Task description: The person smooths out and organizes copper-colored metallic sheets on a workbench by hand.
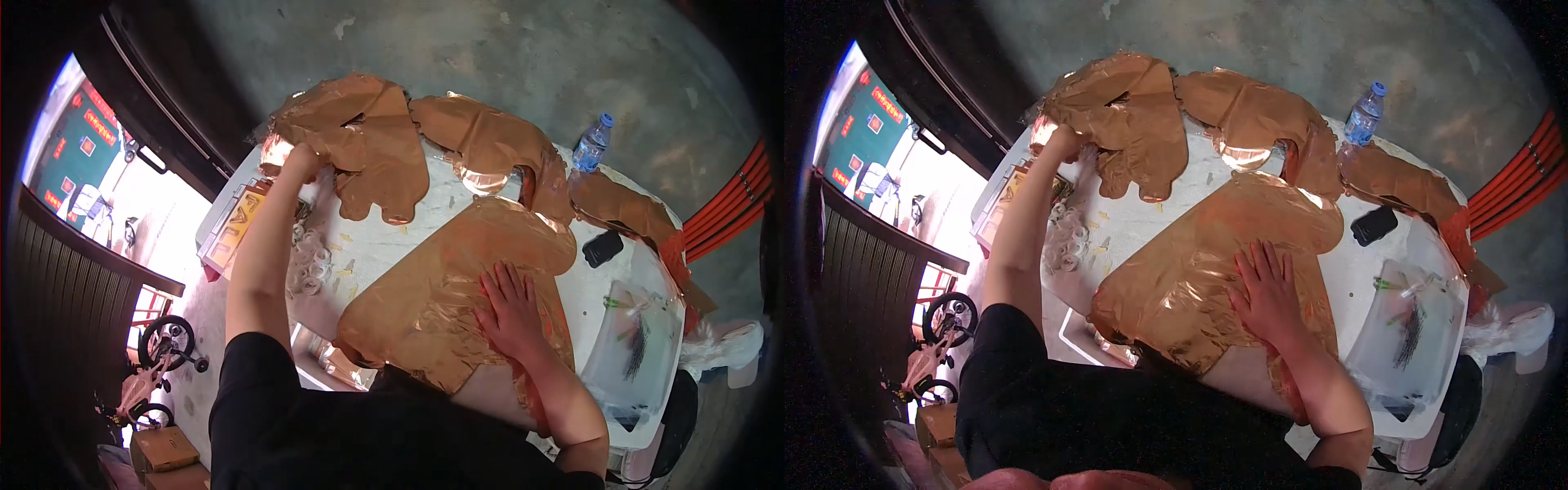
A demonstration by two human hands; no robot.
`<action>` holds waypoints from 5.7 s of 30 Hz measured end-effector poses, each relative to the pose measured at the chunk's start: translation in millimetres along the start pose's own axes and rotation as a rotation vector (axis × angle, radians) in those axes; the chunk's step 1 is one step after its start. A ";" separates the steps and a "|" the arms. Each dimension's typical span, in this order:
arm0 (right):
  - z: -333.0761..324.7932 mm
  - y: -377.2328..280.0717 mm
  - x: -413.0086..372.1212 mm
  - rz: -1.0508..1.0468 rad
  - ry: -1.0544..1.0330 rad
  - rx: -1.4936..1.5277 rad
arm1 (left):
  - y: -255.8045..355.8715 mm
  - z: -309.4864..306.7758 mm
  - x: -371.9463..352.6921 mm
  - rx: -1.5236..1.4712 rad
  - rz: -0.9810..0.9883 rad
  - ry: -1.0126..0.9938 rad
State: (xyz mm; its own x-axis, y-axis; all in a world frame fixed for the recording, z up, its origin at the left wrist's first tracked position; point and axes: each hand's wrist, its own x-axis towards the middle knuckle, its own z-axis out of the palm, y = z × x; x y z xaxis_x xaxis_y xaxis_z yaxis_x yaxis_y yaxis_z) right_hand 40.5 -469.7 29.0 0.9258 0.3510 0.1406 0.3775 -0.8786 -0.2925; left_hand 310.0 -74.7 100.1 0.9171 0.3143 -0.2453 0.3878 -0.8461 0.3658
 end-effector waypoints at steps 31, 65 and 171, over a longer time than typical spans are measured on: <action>-11.7 11.7 0.8 -0.065 -0.155 -0.172 | 37.5 143.4 -187.6 0.156 1.332 -0.099; -27.8 -22.5 -14.8 -0.061 -0.110 -0.009 | 0.8 129.0 -208.0 0.124 1.349 -0.126; -61.6 270.9 108.1 0.633 0.358 0.105 | 65.4 144.6 -209.4 -0.029 1.383 -0.026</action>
State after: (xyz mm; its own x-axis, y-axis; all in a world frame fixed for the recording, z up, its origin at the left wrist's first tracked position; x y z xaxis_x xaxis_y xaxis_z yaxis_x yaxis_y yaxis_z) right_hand 241.6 -689.7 23.2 0.9106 -0.3563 0.2095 -0.2105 -0.8359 -0.5070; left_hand 130.0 -258.2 45.5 0.5516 -0.7732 0.3127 -0.8250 -0.4506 0.3412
